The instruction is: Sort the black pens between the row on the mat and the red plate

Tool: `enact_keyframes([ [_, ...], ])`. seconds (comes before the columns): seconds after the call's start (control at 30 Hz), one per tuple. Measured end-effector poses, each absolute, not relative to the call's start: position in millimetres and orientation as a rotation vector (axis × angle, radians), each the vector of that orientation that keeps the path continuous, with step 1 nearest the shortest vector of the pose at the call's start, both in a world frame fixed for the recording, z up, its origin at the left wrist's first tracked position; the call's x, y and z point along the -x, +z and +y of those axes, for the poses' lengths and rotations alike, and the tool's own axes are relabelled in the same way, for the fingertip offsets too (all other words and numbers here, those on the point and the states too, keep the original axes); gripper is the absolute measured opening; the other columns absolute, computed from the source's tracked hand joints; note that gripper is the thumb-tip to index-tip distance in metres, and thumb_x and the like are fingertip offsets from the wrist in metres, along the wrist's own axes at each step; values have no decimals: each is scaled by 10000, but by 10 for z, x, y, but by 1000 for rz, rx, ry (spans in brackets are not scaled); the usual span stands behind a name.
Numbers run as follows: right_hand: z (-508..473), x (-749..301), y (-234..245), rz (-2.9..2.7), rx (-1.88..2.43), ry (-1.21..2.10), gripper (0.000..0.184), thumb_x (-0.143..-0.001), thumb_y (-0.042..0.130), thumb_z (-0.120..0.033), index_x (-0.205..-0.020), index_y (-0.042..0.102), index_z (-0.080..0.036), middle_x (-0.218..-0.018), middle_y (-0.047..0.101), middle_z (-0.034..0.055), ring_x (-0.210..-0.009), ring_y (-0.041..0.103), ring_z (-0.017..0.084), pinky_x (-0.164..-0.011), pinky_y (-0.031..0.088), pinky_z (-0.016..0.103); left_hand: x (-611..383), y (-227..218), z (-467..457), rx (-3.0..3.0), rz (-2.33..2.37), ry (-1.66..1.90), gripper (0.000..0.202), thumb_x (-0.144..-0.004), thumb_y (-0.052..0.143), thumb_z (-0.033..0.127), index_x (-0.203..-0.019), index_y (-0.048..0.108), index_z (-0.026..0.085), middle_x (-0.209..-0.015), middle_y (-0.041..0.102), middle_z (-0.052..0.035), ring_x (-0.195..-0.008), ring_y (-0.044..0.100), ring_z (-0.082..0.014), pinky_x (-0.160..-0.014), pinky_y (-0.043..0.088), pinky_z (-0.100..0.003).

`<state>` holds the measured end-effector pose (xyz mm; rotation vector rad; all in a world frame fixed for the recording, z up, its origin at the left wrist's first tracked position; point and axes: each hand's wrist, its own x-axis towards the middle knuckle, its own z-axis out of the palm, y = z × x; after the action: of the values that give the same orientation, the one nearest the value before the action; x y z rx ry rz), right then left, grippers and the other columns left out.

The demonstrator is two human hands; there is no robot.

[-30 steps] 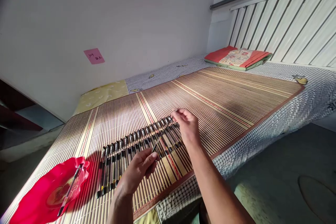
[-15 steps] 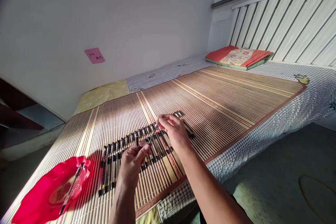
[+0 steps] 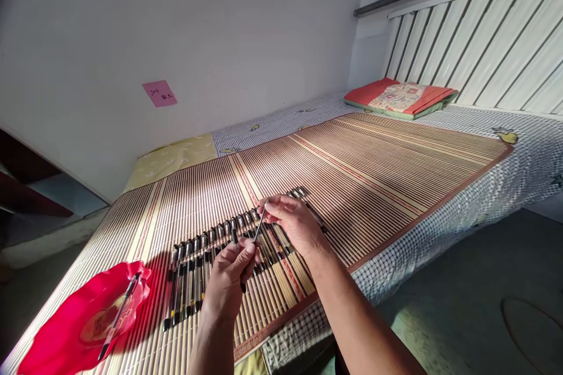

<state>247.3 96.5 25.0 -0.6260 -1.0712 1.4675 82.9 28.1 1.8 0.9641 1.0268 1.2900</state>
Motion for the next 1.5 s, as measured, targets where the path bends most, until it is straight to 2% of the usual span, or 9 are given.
enact_keyframes([
  [0.23,900,-2385,271,-1106,718,1348,189,-851,811,-423,-895,789,-241,-923,768,52,-892,685,195,-811,542,352,-900,-123,299,-1075,1186,1514,311,-802,839,473,-820,711,191,-666,606,23,-596,468,-111,-604,404,-235],
  [0.47,812,-2282,334,-1196,768,1100,256,-867,798,-442,-902,735,-196,-828,730,33,-728,662,163,-666,564,303,-934,11,230,-1018,1205,1450,435,-927,674,612,-982,735,184,-816,634,-4,-632,431,-104,-608,417,-212],
  [0.6,748,-2201,296,-1438,849,1099,161,-917,735,-347,-890,718,-189,-827,728,33,-671,638,151,-580,516,273,-950,6,234,-954,1274,1463,411,-896,684,590,-895,732,182,-745,594,-1,-642,477,-133,-590,437,-229],
  [0.7,665,-2062,280,-1527,942,1046,78,-902,710,-228,-843,684,-185,-762,708,14,-674,639,149,-613,494,269,-981,21,240,-1095,1346,1456,387,-918,636,557,-866,733,185,-677,600,-6,-638,529,-168,-601,465,-261],
  [0.87,599,-2065,353,-1532,1030,990,72,-887,671,-166,-830,633,-187,-760,694,17,-714,654,161,-653,497,279,-1080,79,206,-1248,1357,1409,507,-960,545,591,-1128,773,171,-897,754,-91,-928,698,-276,-806,556,-338],
  [1.03,1058,-2817,451,-1671,1289,1057,146,-933,681,-329,-933,699,-184,-779,714,28,-566,564,134,-530,446,271,-1051,18,212,-1217,1382,1310,663,-941,561,687,-1395,682,220,-1184,774,-120,-1151,694,-313,-871,566,-382],
  [1.13,1548,-3311,429,-1816,1598,794,127,-943,668,-292,-922,710,-174,-845,726,25,-680,621,128,-619,465,251,-919,-41,268,-1171,1384,1308,665,-916,605,699,-1373,697,224,-1191,783,-123,-1129,705,-312,-829,559,-376],
  [1.3,2088,-3562,203,-1915,1837,764,200,-801,813,-210,-671,675,-144,-656,657,-8,-664,629,151,-617,432,256,-780,-36,304,-1137,1402,1277,607,-893,643,693,-1237,762,207,-1126,794,-122,-1060,706,-296,-784,517,-354],
  [1.5,2201,-3479,-106,-1967,1997,829,233,-981,726,-364,-916,706,-142,-878,728,14,-762,689,149,-737,578,317,-800,-61,320,-1131,1379,1258,588,-863,683,692,-1150,780,188,-1050,792,-117,-959,694,-274,-727,495,-337],
])
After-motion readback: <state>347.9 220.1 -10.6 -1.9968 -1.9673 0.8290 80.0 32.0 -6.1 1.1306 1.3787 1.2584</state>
